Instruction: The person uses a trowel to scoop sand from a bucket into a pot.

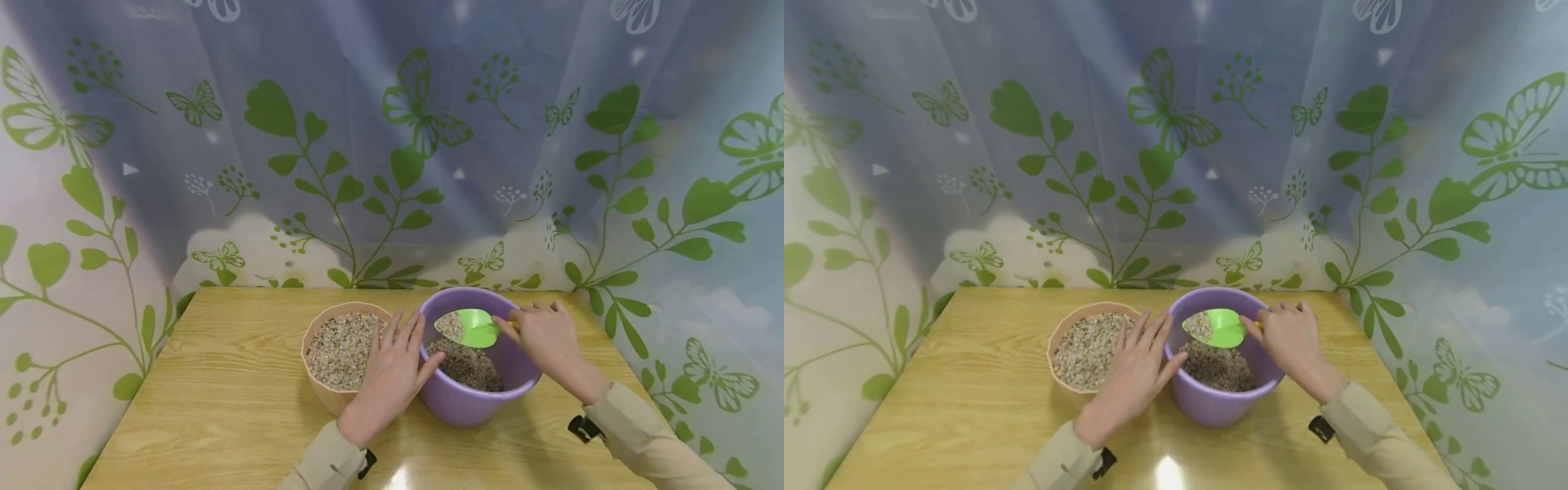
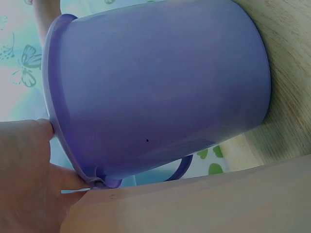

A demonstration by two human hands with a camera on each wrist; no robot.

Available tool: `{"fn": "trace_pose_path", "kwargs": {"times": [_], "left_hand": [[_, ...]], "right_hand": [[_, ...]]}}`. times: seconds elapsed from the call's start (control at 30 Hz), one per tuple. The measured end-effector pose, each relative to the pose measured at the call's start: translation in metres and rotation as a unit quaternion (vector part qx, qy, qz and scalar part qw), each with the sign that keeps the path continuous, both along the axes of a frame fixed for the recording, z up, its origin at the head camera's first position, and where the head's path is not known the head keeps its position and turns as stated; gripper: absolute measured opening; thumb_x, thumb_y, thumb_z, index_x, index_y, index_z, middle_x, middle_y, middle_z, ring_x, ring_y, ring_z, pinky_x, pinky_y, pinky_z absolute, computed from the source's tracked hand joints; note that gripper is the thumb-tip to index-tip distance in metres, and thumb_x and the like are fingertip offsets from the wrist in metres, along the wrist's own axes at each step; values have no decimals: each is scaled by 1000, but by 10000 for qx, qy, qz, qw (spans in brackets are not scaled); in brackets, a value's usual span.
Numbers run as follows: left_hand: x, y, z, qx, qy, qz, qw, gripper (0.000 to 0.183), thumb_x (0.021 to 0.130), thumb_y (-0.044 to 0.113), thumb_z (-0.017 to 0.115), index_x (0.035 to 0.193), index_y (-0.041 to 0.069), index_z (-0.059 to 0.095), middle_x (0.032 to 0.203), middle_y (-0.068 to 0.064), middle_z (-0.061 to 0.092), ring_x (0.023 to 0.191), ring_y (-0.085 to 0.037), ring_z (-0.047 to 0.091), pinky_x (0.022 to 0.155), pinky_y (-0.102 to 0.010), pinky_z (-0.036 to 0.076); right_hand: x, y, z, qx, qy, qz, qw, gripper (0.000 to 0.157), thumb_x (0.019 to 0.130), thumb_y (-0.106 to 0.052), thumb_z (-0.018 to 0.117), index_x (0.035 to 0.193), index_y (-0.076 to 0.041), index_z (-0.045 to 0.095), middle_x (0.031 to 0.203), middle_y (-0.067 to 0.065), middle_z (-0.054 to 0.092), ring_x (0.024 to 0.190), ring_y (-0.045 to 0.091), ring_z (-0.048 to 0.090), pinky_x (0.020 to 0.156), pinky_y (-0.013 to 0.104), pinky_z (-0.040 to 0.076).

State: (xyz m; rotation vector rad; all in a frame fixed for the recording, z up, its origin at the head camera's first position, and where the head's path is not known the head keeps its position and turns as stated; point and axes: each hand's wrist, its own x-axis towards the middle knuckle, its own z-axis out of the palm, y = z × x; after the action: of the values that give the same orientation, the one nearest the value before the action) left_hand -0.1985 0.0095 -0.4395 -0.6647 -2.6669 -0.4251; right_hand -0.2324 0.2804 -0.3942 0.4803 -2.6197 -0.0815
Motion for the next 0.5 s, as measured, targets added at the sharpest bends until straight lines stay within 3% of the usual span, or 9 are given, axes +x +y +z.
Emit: {"fn": "trace_pose_path", "kwargs": {"times": [0.23, 0.5], "left_hand": [[0, 0, 1, 27, -59, 7, 10000, 76, 106, 59, 30, 155, 3, 37, 162, -12, 35, 151, -36, 27, 120, -64, 20], [0, 0, 0, 49, -42, 28, 10000, 74, 106, 59, 31, 155, 3, 38, 162, -11, 36, 151, -36, 26, 120, -65, 20]], "right_hand": [[1, 0, 0, -121, -34, -42, 9999, 45, 97, -42, 64, 60, -18, 55, 59, -1, 60, 59, 19, 48, 64, 37, 33], [1, -3, -2, -272, 368, 167, 9988, 34, 92, -41, 70, 74, -13, 67, 52, -5, 49, 56, 18, 43, 62, 35, 30]]}}
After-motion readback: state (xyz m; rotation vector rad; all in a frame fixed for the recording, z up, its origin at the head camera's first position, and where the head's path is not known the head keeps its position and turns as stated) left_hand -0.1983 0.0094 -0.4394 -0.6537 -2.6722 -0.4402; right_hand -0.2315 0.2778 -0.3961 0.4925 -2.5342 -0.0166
